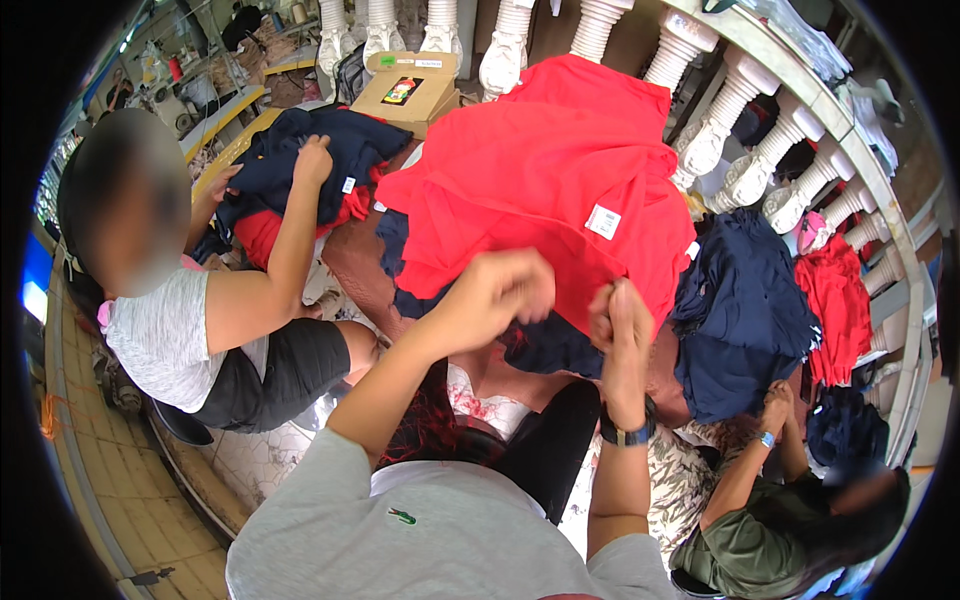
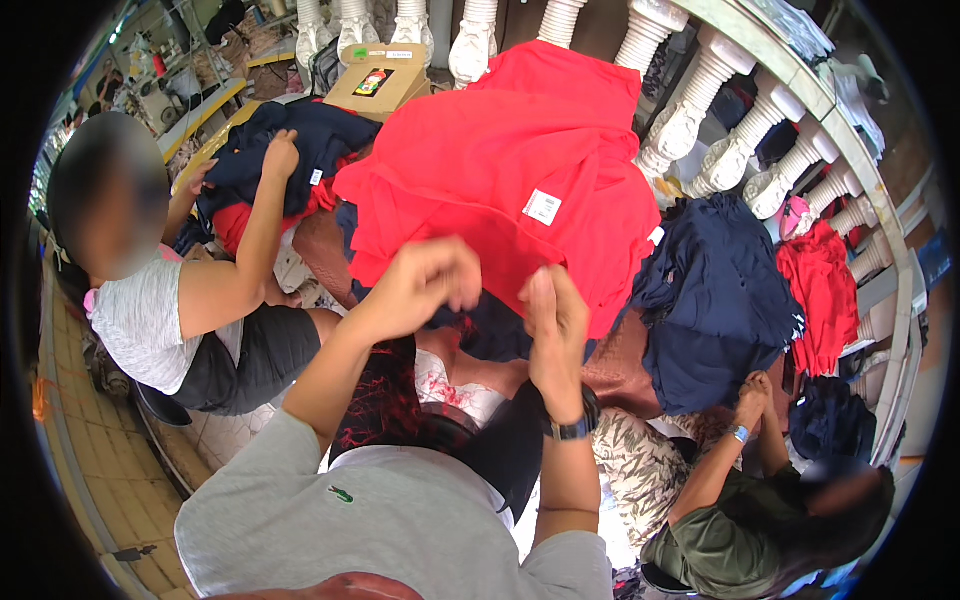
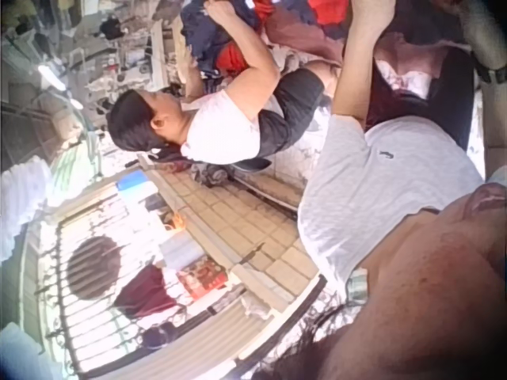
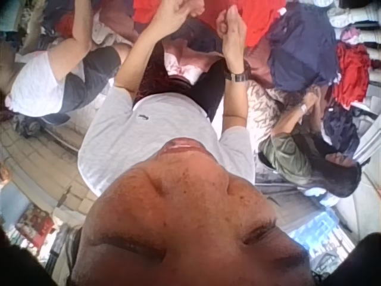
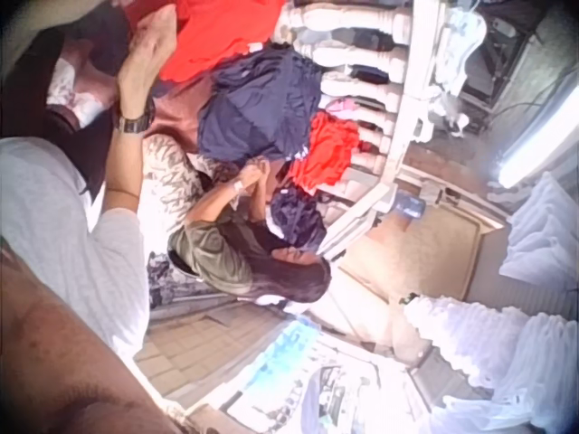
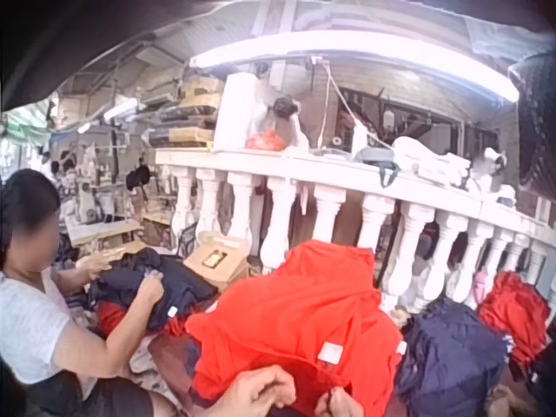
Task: The person uses a small pair of scissors to trim loose threads and tags from a red garment. They repeatedly lift and turn the fabric to access different areas, carefully snipping small imperfections while seated on the floor.
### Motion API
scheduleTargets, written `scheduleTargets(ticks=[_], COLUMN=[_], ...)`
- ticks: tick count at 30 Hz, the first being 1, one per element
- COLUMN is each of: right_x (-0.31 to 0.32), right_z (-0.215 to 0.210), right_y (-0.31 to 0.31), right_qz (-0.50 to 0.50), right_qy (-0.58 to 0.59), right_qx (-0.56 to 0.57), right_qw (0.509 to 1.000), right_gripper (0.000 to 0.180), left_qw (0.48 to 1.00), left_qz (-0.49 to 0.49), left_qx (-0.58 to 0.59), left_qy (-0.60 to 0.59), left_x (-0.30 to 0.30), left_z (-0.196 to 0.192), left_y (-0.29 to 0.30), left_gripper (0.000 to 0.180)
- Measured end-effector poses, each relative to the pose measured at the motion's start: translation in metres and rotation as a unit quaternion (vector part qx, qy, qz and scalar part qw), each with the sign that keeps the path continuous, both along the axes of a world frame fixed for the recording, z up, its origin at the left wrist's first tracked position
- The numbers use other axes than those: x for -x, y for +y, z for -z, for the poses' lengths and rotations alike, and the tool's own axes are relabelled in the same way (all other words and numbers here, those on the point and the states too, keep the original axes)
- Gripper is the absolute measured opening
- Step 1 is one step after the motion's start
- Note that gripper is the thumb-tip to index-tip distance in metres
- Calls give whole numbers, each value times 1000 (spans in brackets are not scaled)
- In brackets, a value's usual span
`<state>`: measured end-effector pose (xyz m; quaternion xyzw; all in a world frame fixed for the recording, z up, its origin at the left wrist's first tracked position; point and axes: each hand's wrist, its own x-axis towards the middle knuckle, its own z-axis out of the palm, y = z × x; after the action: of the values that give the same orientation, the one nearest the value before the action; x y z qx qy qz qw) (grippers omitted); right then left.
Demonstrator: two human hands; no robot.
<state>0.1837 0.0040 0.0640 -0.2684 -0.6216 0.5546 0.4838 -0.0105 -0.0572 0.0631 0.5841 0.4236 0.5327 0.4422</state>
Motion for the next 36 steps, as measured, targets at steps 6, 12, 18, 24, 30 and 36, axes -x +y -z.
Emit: scheduleTargets(ticks=[6, 12, 18, 24, 30, 36], right_x=[-1, 20, 4, 78, 36, 2], right_z=[-20, -34, -51, -49, -85, -73], right_y=[7, 22, 29, 37, 92, 102], right_qz=[240, 233, 268, 219, 303, 332], right_qy=[-145, -103, -126, -91, 33, -102], right_qx=[-307, -383, -291, -345, -304, -311], right_qw=[910, 888, 910, 908, 903, 885], right_gripper=[27, 26, 35, 27, 10, 21], left_qw=[937, 775, 868, 875, 757, 822], left_qz=[-99, -358, -367, -306, -454, -449], left_qx=[-228, -301, -285, -343, -271, -257], left_qy=[245, 425, 174, 149, 383, 239], left_x=[3, 38, 58, 23, 76, 64], left_z=[-21, -25, -53, -80, -56, -48], left_y=[-21, 62, 63, 75, 57, 34], left_gripper=[24, 35, 28, 27, 33, 23])
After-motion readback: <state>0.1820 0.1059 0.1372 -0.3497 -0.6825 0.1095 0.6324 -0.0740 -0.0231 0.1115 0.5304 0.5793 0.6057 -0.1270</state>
